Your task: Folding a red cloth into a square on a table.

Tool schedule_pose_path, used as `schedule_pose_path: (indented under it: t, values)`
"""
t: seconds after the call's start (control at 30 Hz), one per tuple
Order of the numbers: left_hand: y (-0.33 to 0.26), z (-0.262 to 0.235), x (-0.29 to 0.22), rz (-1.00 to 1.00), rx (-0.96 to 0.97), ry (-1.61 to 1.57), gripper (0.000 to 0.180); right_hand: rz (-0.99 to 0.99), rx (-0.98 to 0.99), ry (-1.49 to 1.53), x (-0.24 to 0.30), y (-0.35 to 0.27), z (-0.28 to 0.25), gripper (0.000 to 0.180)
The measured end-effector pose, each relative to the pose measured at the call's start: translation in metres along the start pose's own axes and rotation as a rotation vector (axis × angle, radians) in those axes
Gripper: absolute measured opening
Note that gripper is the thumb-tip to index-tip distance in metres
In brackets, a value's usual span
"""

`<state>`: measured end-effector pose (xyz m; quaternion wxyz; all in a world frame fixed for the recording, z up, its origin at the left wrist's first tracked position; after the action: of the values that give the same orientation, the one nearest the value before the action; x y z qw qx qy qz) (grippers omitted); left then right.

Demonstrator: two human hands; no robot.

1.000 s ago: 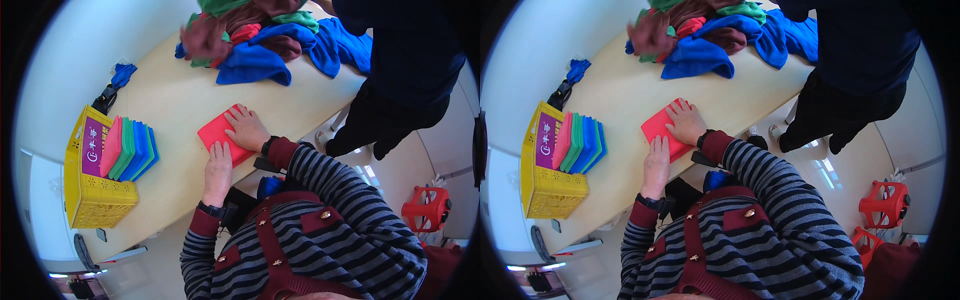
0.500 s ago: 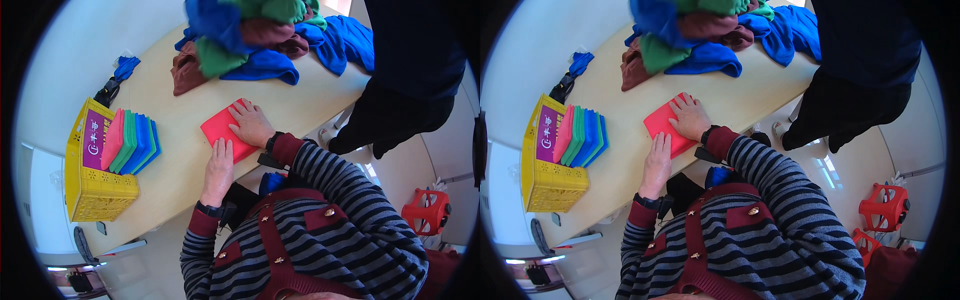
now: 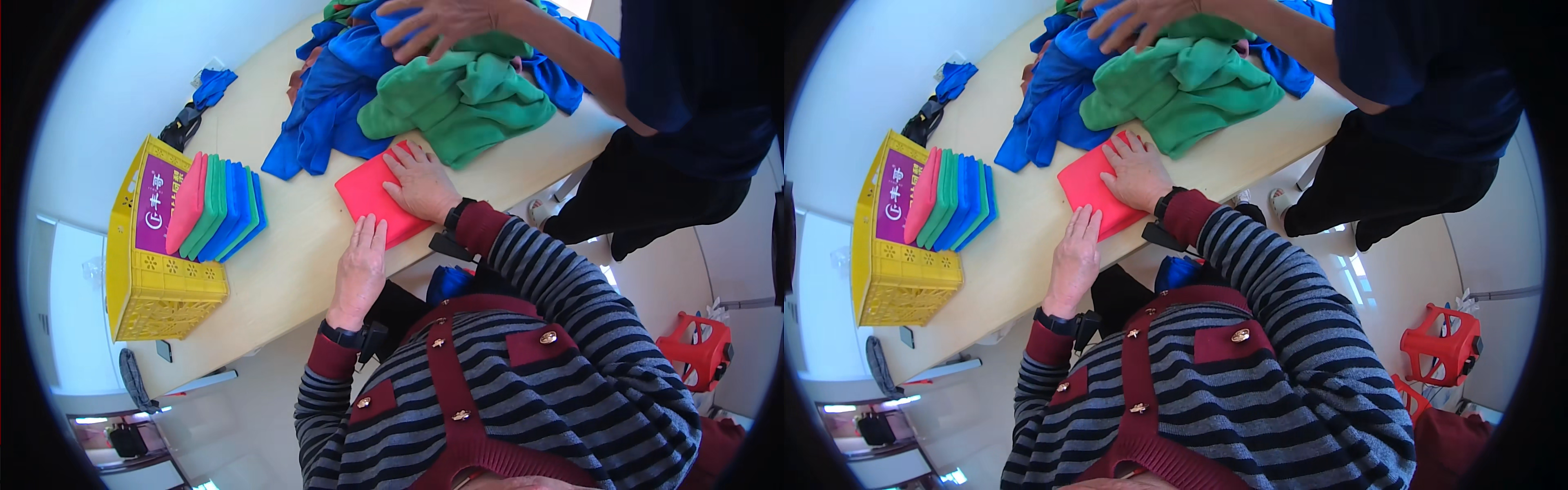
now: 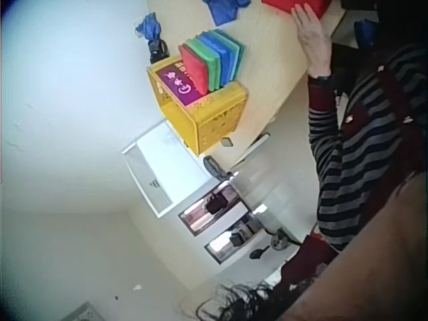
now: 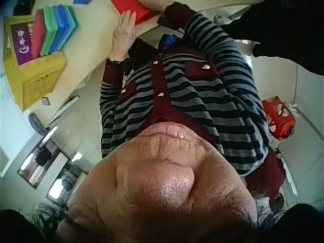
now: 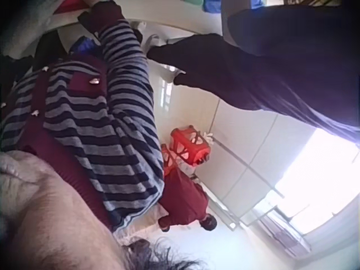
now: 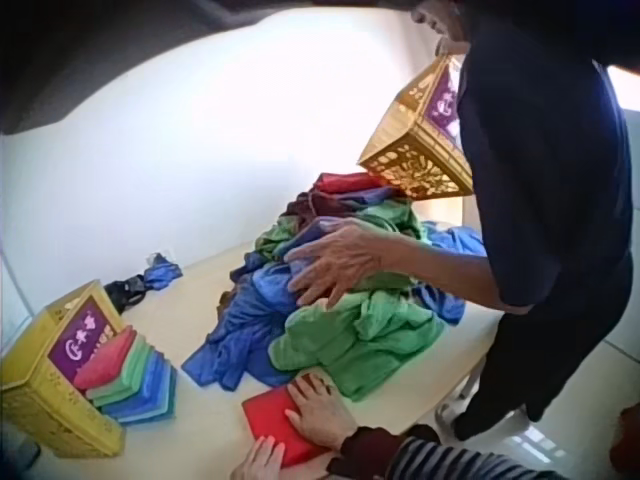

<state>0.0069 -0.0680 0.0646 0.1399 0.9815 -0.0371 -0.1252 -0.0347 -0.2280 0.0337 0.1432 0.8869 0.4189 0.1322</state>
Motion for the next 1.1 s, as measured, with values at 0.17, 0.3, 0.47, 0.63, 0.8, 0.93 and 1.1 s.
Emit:
schedule_pose_path:
  t: [0.17, 0.3, 0.47, 0.63, 0.8, 0.93, 1.1]
  values:
    - [0.001, -0.020, 0.012, -0.103, -0.025, -0.148, 0.048, 0.003, -0.001, -0.057, -0.005, 0.002, 0.004, 0.058]
    - [0.023, -0.023, 0.025, -0.133, -0.132, -0.137, 0.046, 0.004, 0.006, -0.039, -0.001, 0.003, 0.000, 0.059]
    - [0.038, 0.016, 0.046, -0.129, -0.175, -0.037, 0.045, -0.007, 0.006, -0.050, 0.003, 0.003, 0.002, 0.058]
    - [0.037, 0.026, 0.050, -0.128, -0.179, -0.140, 0.049, 0.032, -0.020, -0.055, -0.005, 0.002, -0.005, 0.058]
    - [0.031, 0.029, 0.055, -0.165, -0.134, -0.096, 0.052, 0.030, -0.023, 0.024, 0.000, 0.001, -0.004, 0.058]
    - [0.033, 0.030, 0.052, -0.163, -0.120, -0.144, 0.051, 0.030, -0.025, 0.069, -0.003, 0.000, -0.008, 0.058]
    - [0.032, 0.027, 0.053, -0.167, -0.112, -0.088, 0.051, 0.027, -0.057, 0.103, -0.002, 0.000, -0.009, 0.058]
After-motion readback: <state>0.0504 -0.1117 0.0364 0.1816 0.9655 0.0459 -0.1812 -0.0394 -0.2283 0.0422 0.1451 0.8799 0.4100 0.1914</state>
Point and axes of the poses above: each hand's wrist, its own y-axis towards the middle knuckle, its own z-axis out of the palm, x = y × z, the point moved 9 cm from there along y, towards the middle knuckle, and after that the axes turned 9 degrees about -y, right-handed, at the moved point
